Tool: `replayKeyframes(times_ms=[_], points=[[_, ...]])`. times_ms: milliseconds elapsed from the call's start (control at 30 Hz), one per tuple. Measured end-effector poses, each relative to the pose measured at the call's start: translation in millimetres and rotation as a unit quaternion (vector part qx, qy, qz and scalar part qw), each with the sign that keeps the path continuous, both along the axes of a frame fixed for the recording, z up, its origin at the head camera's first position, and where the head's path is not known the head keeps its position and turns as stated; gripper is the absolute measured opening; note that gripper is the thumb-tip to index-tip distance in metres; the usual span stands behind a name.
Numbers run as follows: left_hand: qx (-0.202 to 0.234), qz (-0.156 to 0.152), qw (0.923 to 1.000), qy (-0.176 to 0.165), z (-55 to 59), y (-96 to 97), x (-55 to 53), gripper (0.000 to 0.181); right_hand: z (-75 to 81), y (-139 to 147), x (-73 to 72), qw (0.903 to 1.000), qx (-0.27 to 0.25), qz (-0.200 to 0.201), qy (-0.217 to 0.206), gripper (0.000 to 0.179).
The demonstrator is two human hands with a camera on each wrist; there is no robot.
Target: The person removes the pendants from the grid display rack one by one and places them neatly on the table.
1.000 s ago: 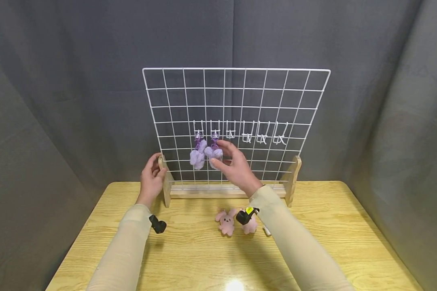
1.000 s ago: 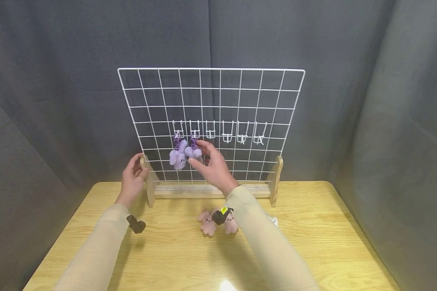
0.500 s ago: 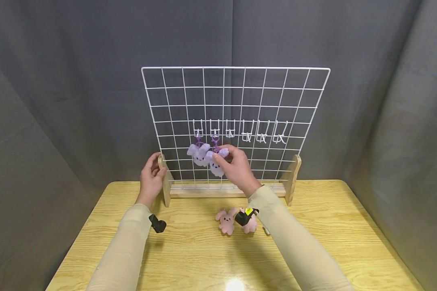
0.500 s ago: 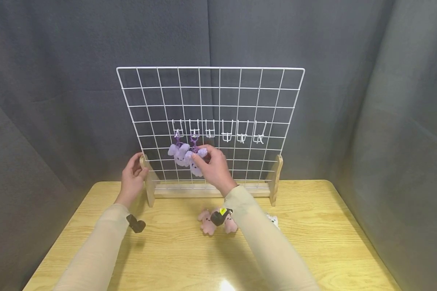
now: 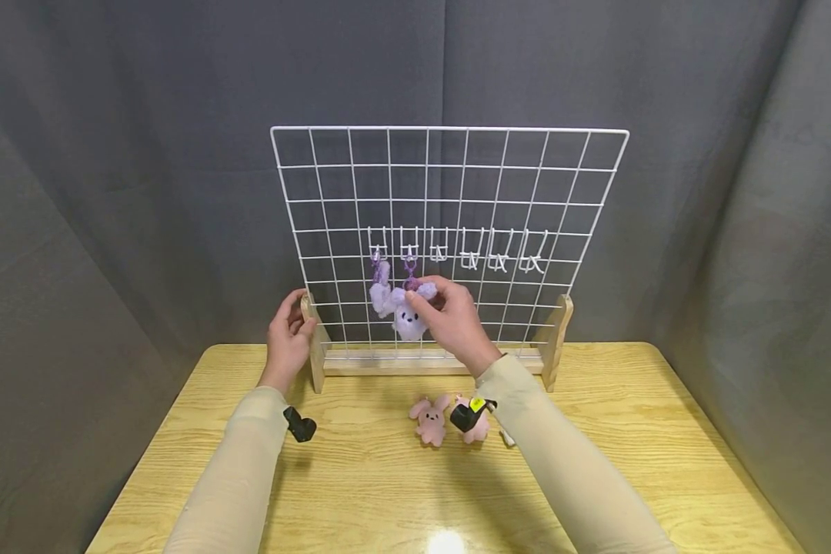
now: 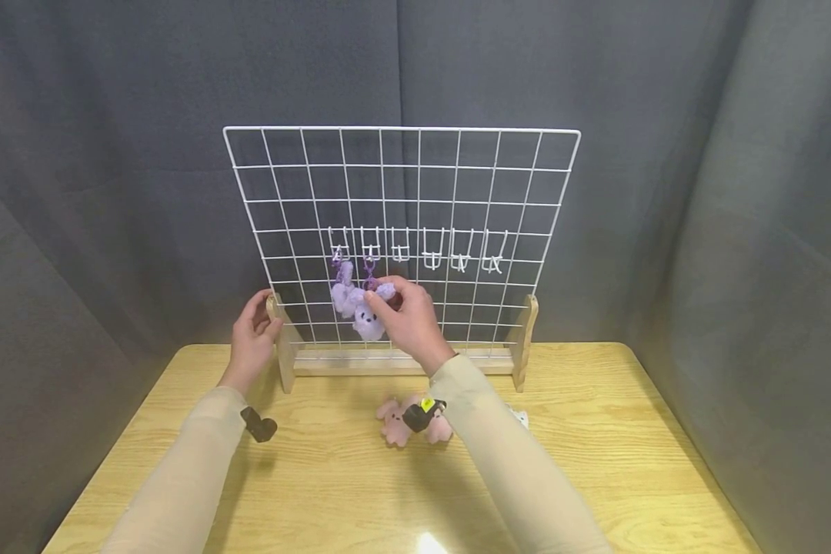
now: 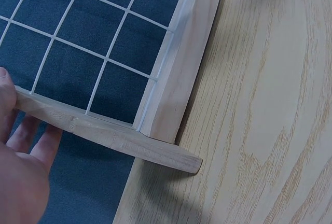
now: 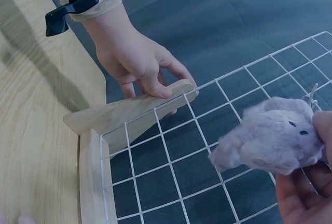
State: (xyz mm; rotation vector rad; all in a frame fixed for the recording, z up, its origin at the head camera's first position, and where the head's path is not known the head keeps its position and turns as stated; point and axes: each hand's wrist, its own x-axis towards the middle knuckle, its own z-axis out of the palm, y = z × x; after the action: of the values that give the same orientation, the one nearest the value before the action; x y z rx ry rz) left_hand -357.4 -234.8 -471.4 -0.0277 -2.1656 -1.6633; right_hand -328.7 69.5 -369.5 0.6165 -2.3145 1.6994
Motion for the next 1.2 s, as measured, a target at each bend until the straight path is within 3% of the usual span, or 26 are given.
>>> replayKeyframes(times_ms=[300, 700, 1200], points=[[0.007, -0.006, 1.0, 0.002, 1.8, 0.2, 1.2, 0.059, 4.1, 1.0, 2.9, 0.9996, -0.025, 0.005, 0.016, 0.023], [0.004, 0.0, 1.0, -0.003, -0.7, -0.6, 0.8, 0.058, 7.0, 4.2, 10.7, 0.9984, -0.047, 0.032, 0.004, 0.021], [0.003, -0.001, 1.0, -0.008, 3.7, 1.5, 3.1, 0.059, -9.6, 2.3, 12.0, 0.998, -0.006, 0.063, -0.002, 0.021]])
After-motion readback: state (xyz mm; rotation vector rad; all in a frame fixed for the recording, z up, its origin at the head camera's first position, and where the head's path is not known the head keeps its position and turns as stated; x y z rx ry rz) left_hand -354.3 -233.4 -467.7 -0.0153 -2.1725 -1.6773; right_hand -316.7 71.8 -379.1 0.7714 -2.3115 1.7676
